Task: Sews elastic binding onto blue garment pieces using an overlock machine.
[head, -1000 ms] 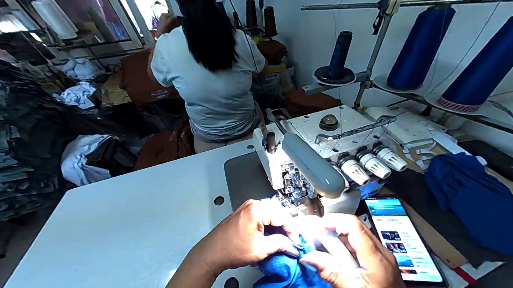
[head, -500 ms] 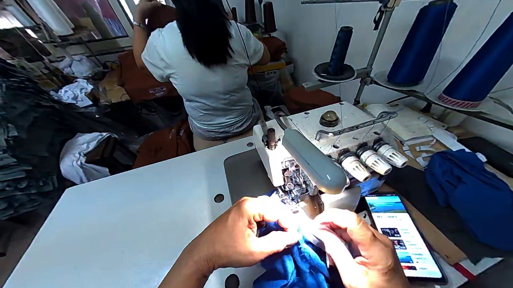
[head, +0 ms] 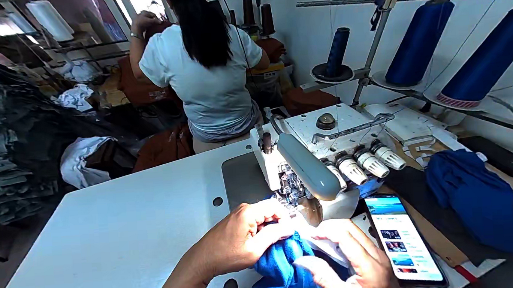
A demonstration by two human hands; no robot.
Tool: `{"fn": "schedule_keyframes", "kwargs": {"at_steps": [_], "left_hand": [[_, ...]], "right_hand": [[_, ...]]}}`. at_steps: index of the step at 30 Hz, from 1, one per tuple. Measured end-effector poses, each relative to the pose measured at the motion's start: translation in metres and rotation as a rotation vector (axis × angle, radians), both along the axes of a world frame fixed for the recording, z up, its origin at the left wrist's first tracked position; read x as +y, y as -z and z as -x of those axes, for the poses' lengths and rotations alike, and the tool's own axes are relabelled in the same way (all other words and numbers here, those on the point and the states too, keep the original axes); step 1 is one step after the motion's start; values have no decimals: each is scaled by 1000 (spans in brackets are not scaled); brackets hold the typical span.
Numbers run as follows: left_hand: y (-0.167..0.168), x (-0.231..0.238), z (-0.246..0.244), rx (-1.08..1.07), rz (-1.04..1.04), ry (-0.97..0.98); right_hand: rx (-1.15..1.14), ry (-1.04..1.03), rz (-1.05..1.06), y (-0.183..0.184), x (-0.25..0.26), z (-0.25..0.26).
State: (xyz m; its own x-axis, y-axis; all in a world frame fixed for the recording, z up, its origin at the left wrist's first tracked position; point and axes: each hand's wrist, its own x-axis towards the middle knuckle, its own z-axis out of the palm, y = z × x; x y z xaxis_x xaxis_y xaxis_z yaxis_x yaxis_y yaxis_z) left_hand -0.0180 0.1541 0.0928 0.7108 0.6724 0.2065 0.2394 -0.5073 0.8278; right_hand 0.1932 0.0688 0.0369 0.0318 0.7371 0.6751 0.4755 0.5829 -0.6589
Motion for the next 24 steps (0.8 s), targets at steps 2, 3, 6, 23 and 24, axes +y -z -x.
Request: {"fn": "schedule_keyframes", "kwargs": {"at_steps": [2, 3, 6, 23, 24], "left_hand": [[3, 0, 0, -22, -13, 23], [5, 1, 1, -36, -12, 33], [11, 3, 2, -97, -14, 34], [23, -4, 2, -177, -73, -24], [22, -4, 3, -185, -60, -21]], "right_hand": [[-14, 9, 0, 3, 3, 3], [6, -9, 8, 5, 5, 4], [70, -84, 19, 6, 7, 2], [73, -129, -8, 4, 4, 3], [73, -130, 4, 3, 3, 2]]}}
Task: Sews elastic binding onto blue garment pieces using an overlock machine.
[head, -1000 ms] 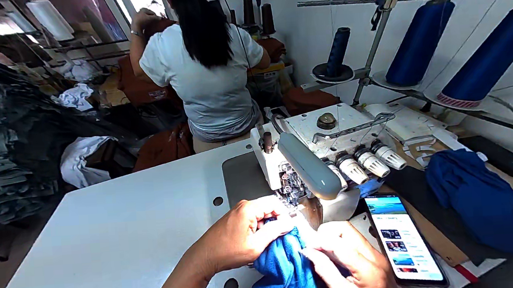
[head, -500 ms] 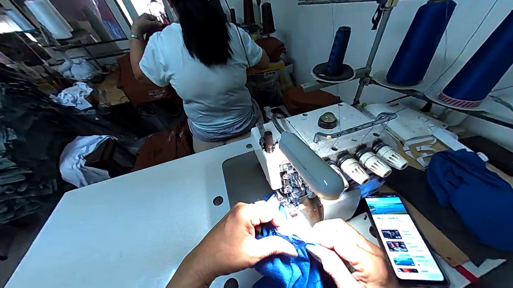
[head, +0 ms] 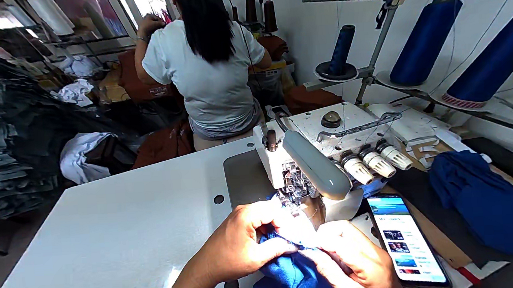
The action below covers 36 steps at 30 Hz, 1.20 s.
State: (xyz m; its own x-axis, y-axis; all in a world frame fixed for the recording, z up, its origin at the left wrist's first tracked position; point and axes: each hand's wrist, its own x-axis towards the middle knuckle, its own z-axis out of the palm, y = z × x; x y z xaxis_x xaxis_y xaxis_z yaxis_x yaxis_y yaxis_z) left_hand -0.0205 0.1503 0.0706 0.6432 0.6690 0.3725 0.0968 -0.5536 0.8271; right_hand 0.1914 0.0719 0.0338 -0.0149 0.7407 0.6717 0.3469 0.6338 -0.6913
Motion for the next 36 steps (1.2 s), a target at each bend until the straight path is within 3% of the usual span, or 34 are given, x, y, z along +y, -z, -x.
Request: {"fn": "schedule_keyframes", "kwargs": {"at_steps": [31, 36], "left_hand": [[6, -7, 1, -70, 70, -35], [6, -8, 0, -141, 102, 53]], "right_hand": [[69, 156, 101, 0, 1, 14], [37, 151, 51, 0, 2, 16]]}}
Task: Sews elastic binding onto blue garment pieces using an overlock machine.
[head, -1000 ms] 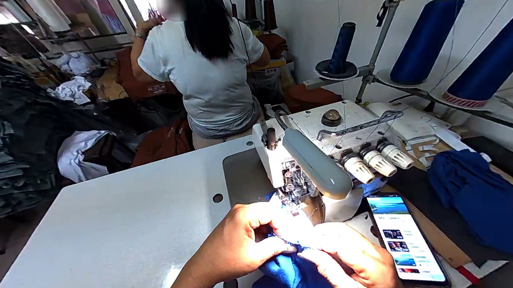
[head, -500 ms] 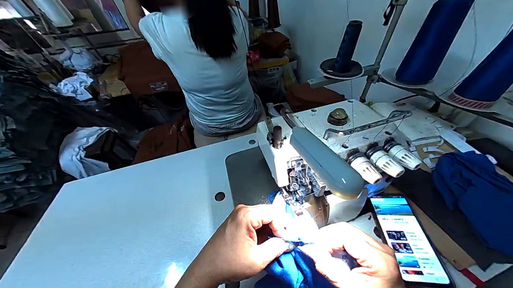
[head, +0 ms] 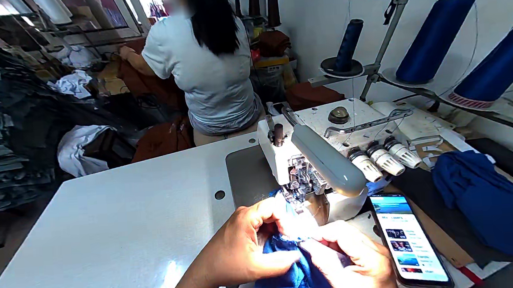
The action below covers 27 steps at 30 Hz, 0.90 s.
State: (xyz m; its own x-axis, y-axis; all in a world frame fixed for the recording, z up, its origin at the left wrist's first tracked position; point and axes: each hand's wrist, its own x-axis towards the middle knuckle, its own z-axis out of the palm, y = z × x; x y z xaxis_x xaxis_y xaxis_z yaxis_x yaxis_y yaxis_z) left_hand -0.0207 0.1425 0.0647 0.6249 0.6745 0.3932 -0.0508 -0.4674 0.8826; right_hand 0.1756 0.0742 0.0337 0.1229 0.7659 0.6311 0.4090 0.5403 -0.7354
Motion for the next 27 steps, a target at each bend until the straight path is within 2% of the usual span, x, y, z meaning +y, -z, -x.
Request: {"fn": "schedule_keyframes", "kwargs": {"at_steps": [8, 13, 16, 18, 20, 22, 24, 27], "left_hand": [[-8, -7, -8, 103, 61, -223], [-15, -8, -7, 285, -225, -291], [-20, -9, -9, 342, -419, -238], [-24, -8, -3, 346, -426, -155], [-29, -7, 14, 332, -366, -68], [-34, -6, 39, 349, -327, -32], [-34, -9, 63, 430, -367, -97], [-29, -19, 80, 600, -456, -211]], "right_hand": [[-27, 37, -8, 1, -3, 2], [67, -99, 183, -6, -15, -11], [122, -163, 200, -8, -17, -12], [134, -256, 250, -10, -19, -15], [36, -408, 320, -11, -19, -27], [-197, -476, 281, -3, -19, -40], [-409, -463, 202, 9, -23, -51], [-471, -385, 113, 22, -28, -58]]}}
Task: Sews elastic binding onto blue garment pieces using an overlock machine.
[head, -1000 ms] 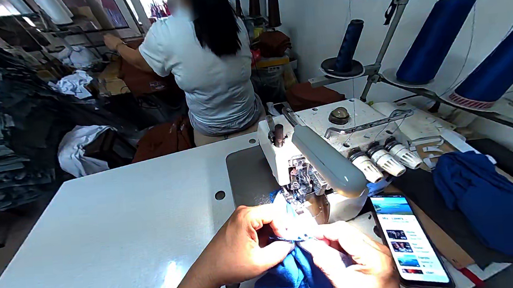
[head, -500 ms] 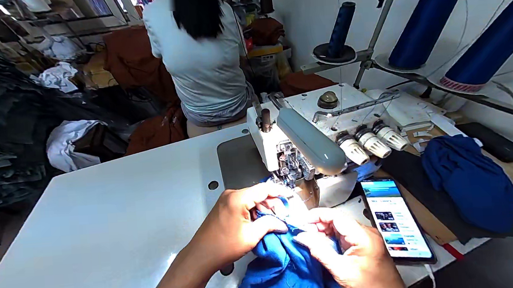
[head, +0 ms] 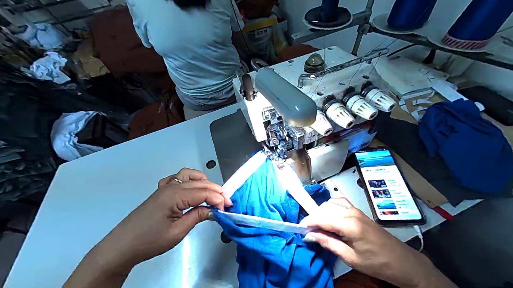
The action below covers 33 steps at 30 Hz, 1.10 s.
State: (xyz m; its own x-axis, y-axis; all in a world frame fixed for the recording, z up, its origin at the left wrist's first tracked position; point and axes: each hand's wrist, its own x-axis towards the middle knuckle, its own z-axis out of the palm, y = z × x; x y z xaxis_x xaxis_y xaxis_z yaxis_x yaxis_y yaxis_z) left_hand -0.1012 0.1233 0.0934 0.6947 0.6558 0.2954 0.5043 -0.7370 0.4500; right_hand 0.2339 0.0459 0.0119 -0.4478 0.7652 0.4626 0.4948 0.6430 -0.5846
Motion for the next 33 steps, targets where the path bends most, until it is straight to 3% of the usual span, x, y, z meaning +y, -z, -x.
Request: {"fn": "schedule_keyframes", "kwargs": {"at_steps": [7, 12, 20, 26, 29, 33], "left_hand": [[3, -2, 2, 4, -35, -48], [10, 1, 5, -26, -14, -50], [9, 10, 3, -60, 30, -27], [15, 15, 3, -82, 39, -40], [18, 15, 9, -75, 17, -45], [20, 19, 12, -79, 4, -25]], "right_hand": [[19, 43, -204, 6, 4, -4], [-2, 46, -216, 8, -3, -13], [-338, 19, -174, 7, -9, -7], [-251, 79, -252, 19, -3, 2], [-143, 21, -161, -6, -25, 0], [-77, -184, 109, -56, -63, 7]]}}
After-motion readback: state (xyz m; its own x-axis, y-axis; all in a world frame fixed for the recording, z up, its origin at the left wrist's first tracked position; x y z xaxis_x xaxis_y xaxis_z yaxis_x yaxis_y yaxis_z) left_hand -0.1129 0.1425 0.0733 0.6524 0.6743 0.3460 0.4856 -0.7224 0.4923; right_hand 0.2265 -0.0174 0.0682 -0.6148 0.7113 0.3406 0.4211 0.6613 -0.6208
